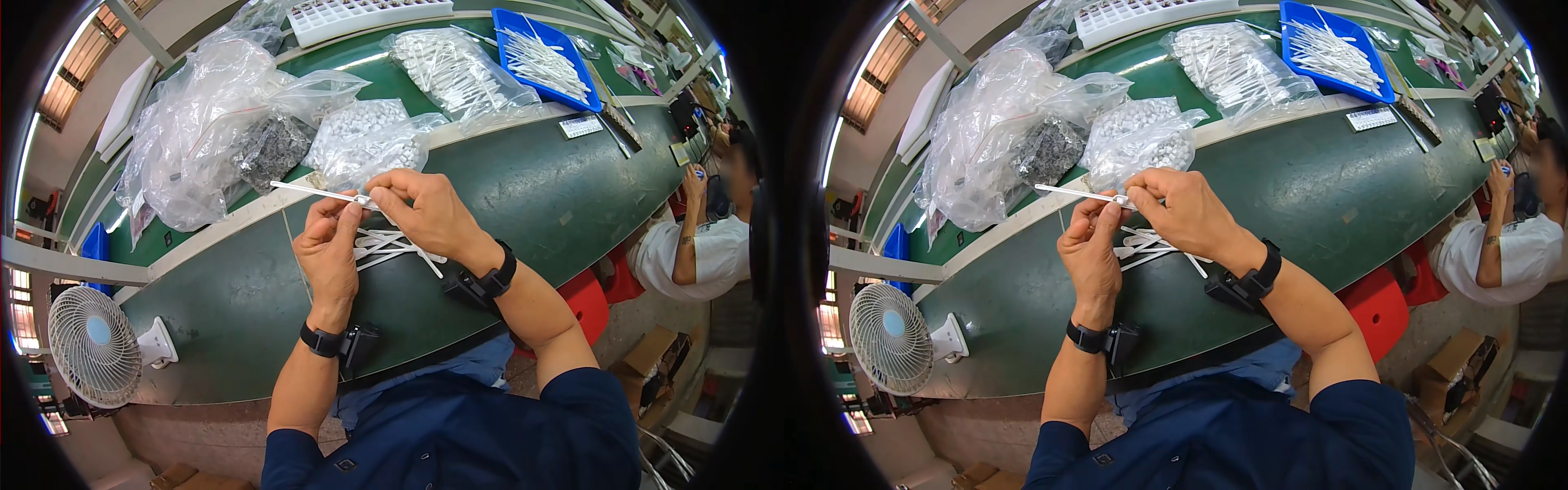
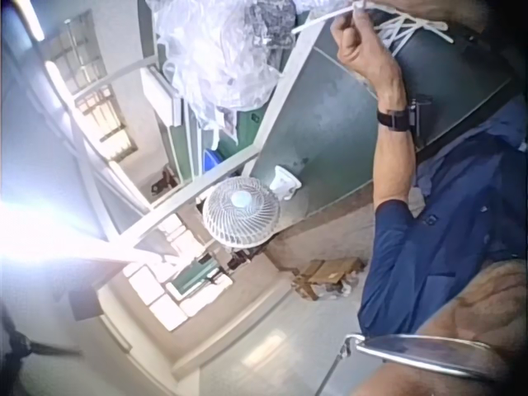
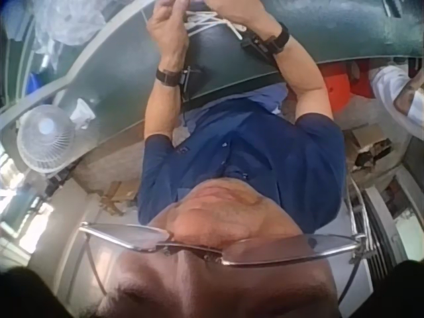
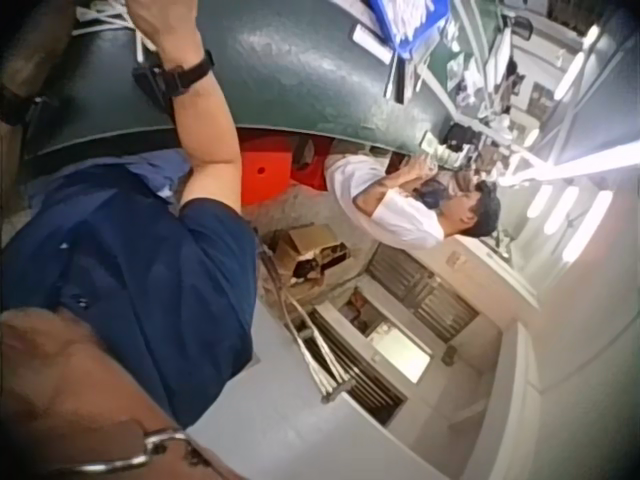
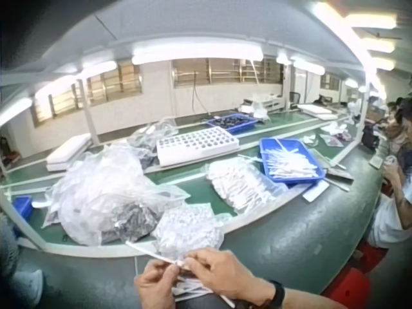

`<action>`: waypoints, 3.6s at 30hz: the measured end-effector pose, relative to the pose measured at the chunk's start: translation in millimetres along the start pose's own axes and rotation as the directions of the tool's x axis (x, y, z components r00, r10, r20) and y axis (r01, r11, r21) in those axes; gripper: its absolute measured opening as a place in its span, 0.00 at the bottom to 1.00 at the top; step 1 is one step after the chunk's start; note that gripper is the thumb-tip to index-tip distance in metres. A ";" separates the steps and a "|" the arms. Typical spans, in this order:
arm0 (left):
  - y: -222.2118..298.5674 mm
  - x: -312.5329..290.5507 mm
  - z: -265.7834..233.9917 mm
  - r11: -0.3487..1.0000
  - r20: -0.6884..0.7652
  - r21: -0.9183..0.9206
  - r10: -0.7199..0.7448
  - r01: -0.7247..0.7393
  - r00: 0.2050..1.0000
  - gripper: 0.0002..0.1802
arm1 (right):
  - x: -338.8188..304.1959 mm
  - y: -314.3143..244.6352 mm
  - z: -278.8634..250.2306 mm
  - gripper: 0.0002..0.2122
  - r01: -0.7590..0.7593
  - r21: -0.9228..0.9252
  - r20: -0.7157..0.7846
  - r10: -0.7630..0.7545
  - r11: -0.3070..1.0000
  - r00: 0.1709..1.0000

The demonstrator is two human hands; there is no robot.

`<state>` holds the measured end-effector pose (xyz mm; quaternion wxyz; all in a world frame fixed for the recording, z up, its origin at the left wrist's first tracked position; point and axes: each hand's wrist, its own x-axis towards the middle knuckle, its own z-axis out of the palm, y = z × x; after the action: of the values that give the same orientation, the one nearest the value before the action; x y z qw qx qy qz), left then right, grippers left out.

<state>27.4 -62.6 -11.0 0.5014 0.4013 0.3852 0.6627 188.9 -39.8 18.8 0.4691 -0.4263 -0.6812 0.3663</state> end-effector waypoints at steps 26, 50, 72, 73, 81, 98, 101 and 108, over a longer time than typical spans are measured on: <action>2.8 2.5 -1.6 0.997 -0.024 -0.019 -0.075 0.075 0.997 0.06 | -0.3 3.2 5.0 0.11 -0.303 0.190 0.116 0.285 0.934 0.951; -3.7 5.1 -13.6 0.986 0.010 0.113 -0.123 0.121 0.992 0.04 | -0.4 0.9 2.1 0.11 -0.328 0.041 0.166 0.317 0.944 0.934; 3.9 10.7 -18.6 0.974 0.084 0.195 -0.132 0.114 0.988 0.05 | 1.7 0.5 1.3 0.11 -0.274 -0.006 0.194 0.270 0.962 0.943; 3.5 9.5 -18.5 0.976 0.059 0.167 -0.154 0.143 0.986 0.05 | -0.3 3.3 3.6 0.11 -0.302 0.044 0.190 0.289 0.952 0.938; 7.4 11.4 -16.3 0.964 0.022 0.106 -0.249 0.245 0.968 0.07 | 3.8 7.7 1.7 0.11 -0.392 0.265 0.241 0.333 0.881 0.911; 12.7 11.5 -15.0 0.959 0.031 0.110 -0.267 0.263 0.963 0.08 | 4.7 6.5 -0.1 0.11 -0.383 0.266 0.246 0.321 0.885 0.914; 12.6 12.6 -17.6 0.959 0.039 0.113 -0.265 0.260 0.963 0.07 | 4.7 6.0 -0.1 0.11 -0.381 0.241 0.253 0.321 0.893 0.913; 15.0 13.7 -19.5 0.957 0.054 0.122 -0.270 0.262 0.961 0.06 | 3.5 4.9 0.1 0.10 -0.367 0.208 0.243 0.316 0.907 0.917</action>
<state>1.8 -54.4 -2.7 0.5754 0.3967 0.4551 0.5518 189.3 -34.7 15.4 0.3749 -0.4373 -0.5886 0.5672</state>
